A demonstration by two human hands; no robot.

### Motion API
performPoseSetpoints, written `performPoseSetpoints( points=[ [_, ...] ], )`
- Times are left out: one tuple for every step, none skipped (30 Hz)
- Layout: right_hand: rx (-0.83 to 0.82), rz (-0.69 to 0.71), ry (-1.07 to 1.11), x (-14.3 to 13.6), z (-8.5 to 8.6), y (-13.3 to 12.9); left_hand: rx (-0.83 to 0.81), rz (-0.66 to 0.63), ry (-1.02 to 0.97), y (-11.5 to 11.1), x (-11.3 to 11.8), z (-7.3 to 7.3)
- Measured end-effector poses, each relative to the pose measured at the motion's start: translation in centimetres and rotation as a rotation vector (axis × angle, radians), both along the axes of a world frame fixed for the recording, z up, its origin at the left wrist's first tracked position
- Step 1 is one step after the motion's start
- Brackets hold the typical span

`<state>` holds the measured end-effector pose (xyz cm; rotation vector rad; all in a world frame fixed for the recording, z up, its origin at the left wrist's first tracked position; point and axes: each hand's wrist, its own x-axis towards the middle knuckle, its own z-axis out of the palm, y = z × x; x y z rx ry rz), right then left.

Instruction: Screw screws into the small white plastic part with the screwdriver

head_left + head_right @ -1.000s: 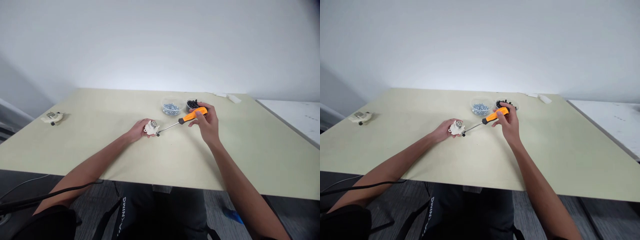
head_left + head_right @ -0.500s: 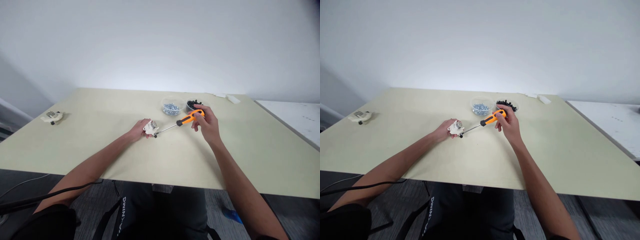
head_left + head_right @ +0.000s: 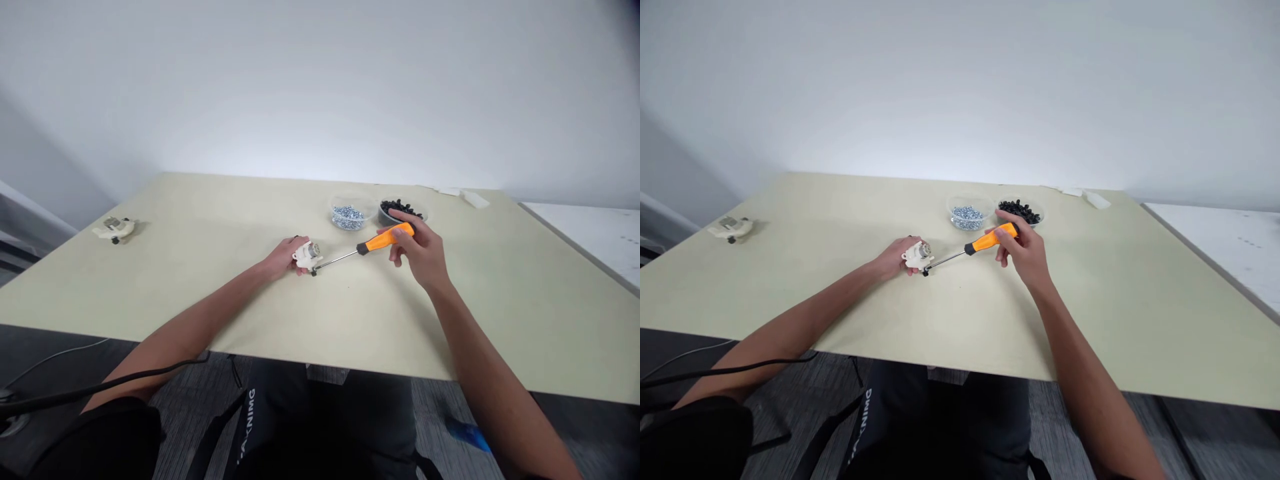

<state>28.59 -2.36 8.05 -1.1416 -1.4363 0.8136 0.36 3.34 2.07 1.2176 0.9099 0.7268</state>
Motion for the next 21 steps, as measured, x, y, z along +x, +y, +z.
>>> performPoseSetpoints(
  points=[
    [0.002, -0.024, -0.027, 0.03, -0.05, 0.03, 0.003, -0.002, 0.004, -0.07, 0.03, 0.09],
    [0.003, -0.04, -0.046, 0.02, -0.11, 0.06, 0.006, -0.002, 0.013, -0.14, 0.07, 0.2],
    [0.002, -0.044, -0.054, -0.01, -0.18, 0.08, 0.009, 0.0, 0.025, -0.22, 0.11, 0.31],
    [-0.001, -0.035, -0.048, -0.07, -0.24, 0.1, 0.012, 0.003, 0.038, -0.29, 0.16, 0.41],
    [-0.006, -0.017, -0.033, -0.13, -0.27, 0.1, 0.017, 0.008, 0.048, -0.34, 0.19, 0.49],
    [-0.012, 0.008, -0.014, -0.18, -0.28, 0.1, 0.022, 0.01, 0.056, -0.38, 0.21, 0.55],
    [-0.015, 0.035, 0.004, -0.21, -0.26, 0.08, 0.026, 0.009, 0.061, -0.4, 0.22, 0.58],
    [-0.016, 0.059, 0.018, -0.2, -0.23, 0.06, 0.031, 0.008, 0.061, -0.4, 0.22, 0.59],
    [-0.014, 0.072, 0.027, -0.16, -0.19, 0.05, 0.035, 0.006, 0.058, -0.38, 0.2, 0.57],
    [-0.011, 0.073, 0.028, -0.1, -0.15, 0.04, 0.038, 0.002, 0.054, -0.36, 0.18, 0.53],
    [-0.009, 0.062, 0.021, -0.03, -0.12, 0.04, 0.039, 0.0, 0.049, -0.34, 0.15, 0.48],
    [-0.008, 0.041, 0.007, 0.03, -0.11, 0.05, 0.04, 0.0, 0.044, -0.31, 0.13, 0.43],
    [-0.008, 0.011, -0.011, 0.07, -0.1, 0.06, 0.04, 0.001, 0.04, -0.28, 0.11, 0.38],
    [-0.006, -0.02, -0.03, 0.06, -0.1, 0.07, 0.037, 0.003, 0.037, -0.26, 0.09, 0.34],
    [-0.003, -0.048, -0.045, 0.02, -0.09, 0.08, 0.035, 0.006, 0.035, -0.25, 0.08, 0.32],
    [0.0, -0.068, -0.054, -0.06, -0.07, 0.08, 0.035, 0.008, 0.036, -0.24, 0.08, 0.32],
    [0.004, -0.078, -0.055, -0.15, -0.04, 0.07, 0.034, 0.008, 0.039, -0.23, 0.09, 0.34],
    [0.003, -0.073, -0.05, -0.23, 0.0, 0.05, 0.034, 0.006, 0.043, -0.24, 0.1, 0.37],
    [-0.003, -0.054, -0.038, -0.28, 0.05, 0.04, 0.034, 0.004, 0.047, -0.24, 0.11, 0.41],
    [-0.012, -0.023, -0.021, -0.3, 0.09, 0.02, 0.034, 0.004, 0.049, -0.25, 0.13, 0.45],
    [-0.024, 0.017, 0.001, -0.26, 0.13, 0.01, 0.032, 0.003, 0.049, -0.25, 0.14, 0.49]
  ],
)
